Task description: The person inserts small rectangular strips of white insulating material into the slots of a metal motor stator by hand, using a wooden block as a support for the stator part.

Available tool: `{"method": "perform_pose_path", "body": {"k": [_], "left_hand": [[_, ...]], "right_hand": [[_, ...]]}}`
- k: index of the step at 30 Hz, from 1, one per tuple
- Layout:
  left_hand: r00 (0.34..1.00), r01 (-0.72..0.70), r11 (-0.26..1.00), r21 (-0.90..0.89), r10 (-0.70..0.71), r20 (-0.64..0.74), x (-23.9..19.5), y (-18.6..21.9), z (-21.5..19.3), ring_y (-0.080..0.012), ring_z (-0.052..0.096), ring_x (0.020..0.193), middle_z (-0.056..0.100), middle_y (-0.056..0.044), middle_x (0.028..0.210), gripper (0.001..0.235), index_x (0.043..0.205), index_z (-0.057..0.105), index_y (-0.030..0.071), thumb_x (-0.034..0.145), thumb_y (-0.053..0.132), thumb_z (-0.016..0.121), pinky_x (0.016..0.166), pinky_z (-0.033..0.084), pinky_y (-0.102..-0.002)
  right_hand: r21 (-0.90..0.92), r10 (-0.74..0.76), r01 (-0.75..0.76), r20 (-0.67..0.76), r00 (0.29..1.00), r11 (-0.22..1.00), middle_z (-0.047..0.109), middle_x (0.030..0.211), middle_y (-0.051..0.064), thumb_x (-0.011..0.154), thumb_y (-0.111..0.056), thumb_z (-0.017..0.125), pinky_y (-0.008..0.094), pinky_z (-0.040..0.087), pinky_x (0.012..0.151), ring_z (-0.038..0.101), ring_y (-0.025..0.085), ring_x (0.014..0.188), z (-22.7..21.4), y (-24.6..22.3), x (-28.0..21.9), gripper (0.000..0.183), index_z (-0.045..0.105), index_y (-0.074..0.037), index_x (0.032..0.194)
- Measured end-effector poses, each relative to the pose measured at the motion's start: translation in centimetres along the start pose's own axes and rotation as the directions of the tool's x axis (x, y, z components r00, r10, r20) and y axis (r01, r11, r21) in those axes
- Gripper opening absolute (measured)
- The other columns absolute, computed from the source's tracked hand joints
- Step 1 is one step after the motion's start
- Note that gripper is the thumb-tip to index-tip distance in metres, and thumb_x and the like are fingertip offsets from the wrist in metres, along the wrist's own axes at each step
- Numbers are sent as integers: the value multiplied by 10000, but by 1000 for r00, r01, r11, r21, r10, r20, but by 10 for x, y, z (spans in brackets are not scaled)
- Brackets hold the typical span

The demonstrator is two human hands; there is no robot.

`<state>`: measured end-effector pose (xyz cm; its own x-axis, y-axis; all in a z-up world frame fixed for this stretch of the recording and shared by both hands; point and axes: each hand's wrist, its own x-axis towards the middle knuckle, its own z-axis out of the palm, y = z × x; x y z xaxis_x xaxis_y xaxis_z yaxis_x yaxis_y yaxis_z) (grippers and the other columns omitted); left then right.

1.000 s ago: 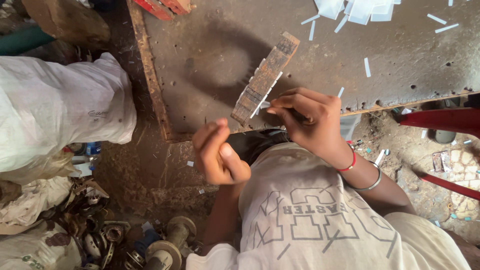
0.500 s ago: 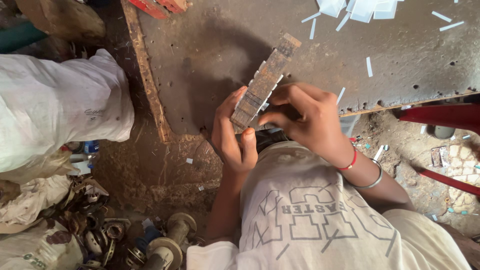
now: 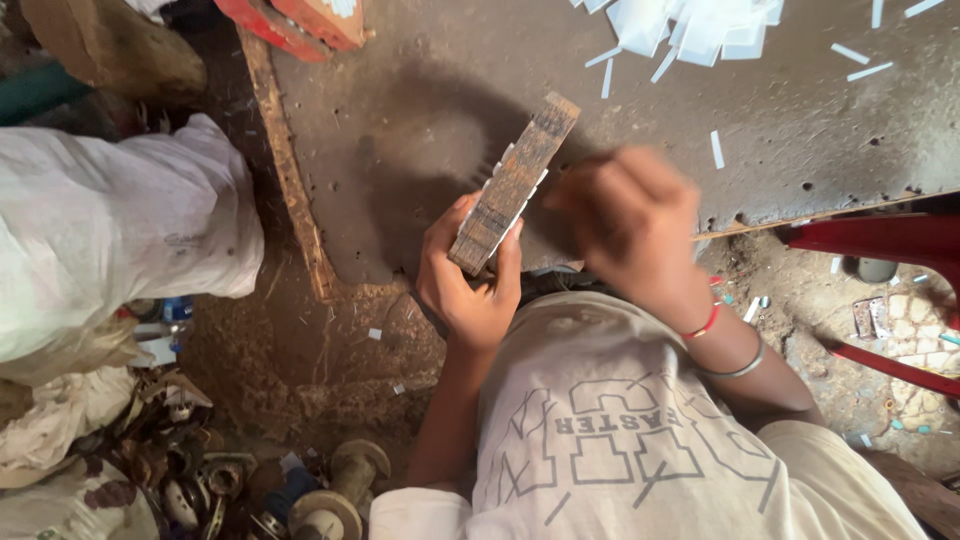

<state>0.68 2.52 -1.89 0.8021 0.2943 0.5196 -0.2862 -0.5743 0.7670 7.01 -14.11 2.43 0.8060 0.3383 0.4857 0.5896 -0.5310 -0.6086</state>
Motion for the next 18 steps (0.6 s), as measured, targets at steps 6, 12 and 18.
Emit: {"method": "perform_pose_path", "body": {"k": [6,12,18], "left_hand": [[995,-47,989,142,59,-83,-3,-4,6,-301,731,982,677,-180,1142,508,1237,538,-28,880,78,883,894,615,-393],[992,-51,978,203,72,-100,0,1,7,-310,723,964,676,-182,1127,532,1223,524,-30,865,100,895,881,605,-405],[995,-72,987,146,81,-57,-3,-5,6,-313,736,1035,674,-190,1181,538,1292,495,-29,913,81,861,934,616,-405]], "right_hand": [[-544,-55,45,-3,998,838,550,1046,145,886,-19,708,418,444,768,549,328,974,-29,43,31,282,755,-62,1160],[-388,28,-7,47,999,921,597,1124,103,998,-79,779,439,449,900,551,312,1018,-37,39,11,189,725,-92,1179],[-435,-91,92,23,996,896,553,1067,149,868,-2,765,424,471,825,551,328,980,-33,59,38,354,748,-67,1216]]}}
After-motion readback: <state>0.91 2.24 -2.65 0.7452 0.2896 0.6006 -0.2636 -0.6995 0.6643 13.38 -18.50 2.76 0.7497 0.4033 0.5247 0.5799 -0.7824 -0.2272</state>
